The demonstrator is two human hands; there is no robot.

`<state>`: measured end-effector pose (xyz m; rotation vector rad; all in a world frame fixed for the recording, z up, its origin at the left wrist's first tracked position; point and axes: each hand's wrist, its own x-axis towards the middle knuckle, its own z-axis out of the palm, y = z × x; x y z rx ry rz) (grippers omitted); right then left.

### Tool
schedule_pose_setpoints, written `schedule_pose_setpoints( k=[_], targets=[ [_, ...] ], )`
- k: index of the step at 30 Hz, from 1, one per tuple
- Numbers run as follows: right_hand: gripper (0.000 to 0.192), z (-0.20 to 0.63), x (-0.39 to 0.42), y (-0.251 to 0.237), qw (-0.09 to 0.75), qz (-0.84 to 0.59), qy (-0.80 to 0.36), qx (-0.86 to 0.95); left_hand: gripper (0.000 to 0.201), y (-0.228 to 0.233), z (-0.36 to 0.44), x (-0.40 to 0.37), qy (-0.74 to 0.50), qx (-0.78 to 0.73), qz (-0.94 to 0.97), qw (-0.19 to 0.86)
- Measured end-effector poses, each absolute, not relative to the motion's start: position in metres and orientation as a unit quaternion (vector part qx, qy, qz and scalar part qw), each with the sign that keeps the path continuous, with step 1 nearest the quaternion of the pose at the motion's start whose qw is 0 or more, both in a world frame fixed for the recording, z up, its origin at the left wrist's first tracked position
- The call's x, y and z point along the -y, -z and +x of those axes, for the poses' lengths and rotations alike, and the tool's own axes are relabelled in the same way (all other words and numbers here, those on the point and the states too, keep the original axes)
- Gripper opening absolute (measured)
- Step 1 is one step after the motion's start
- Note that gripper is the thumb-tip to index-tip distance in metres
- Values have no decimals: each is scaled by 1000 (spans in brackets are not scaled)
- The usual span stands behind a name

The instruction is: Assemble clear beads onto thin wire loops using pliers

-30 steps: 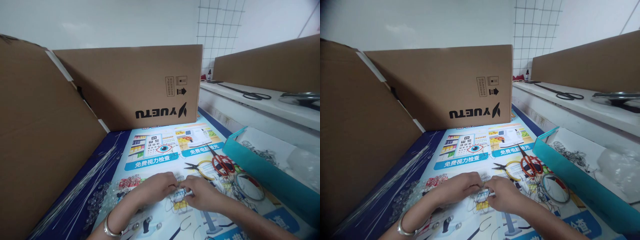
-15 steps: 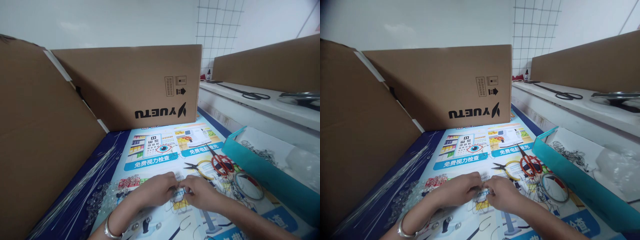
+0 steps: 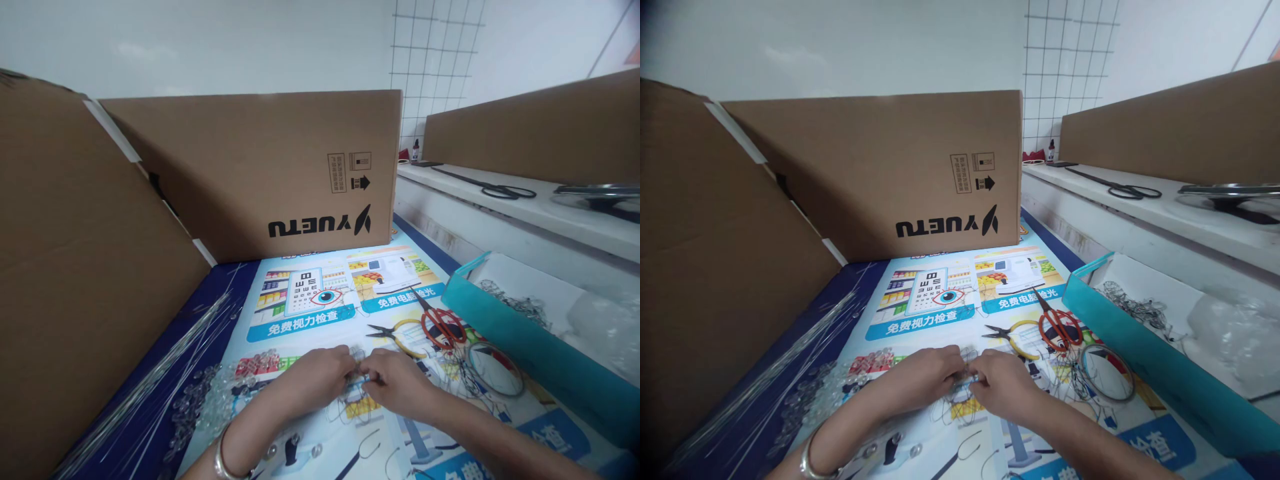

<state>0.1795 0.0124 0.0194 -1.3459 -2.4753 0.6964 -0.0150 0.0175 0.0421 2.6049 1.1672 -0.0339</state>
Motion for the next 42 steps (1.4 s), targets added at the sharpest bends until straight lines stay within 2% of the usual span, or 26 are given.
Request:
schedule_pose_setpoints(
  k=[9, 20, 30, 42],
  targets=[
    [6, 179, -11, -19, 120, -460, -226, 850, 17, -43, -15, -17, 11, -393, 913, 112],
    [14, 182, -10, -19, 134, -454, -239, 848, 13, -42, -21, -24, -26, -396, 893, 211],
    [11, 181, -10, -11, 160, -460, -245, 838, 31, -41, -20, -25, -112, -362, 872, 311],
    [6, 181, -12, -9, 199, -463, -277, 818, 19, -35, -22, -27, -140, -343, 875, 312]
  ],
)
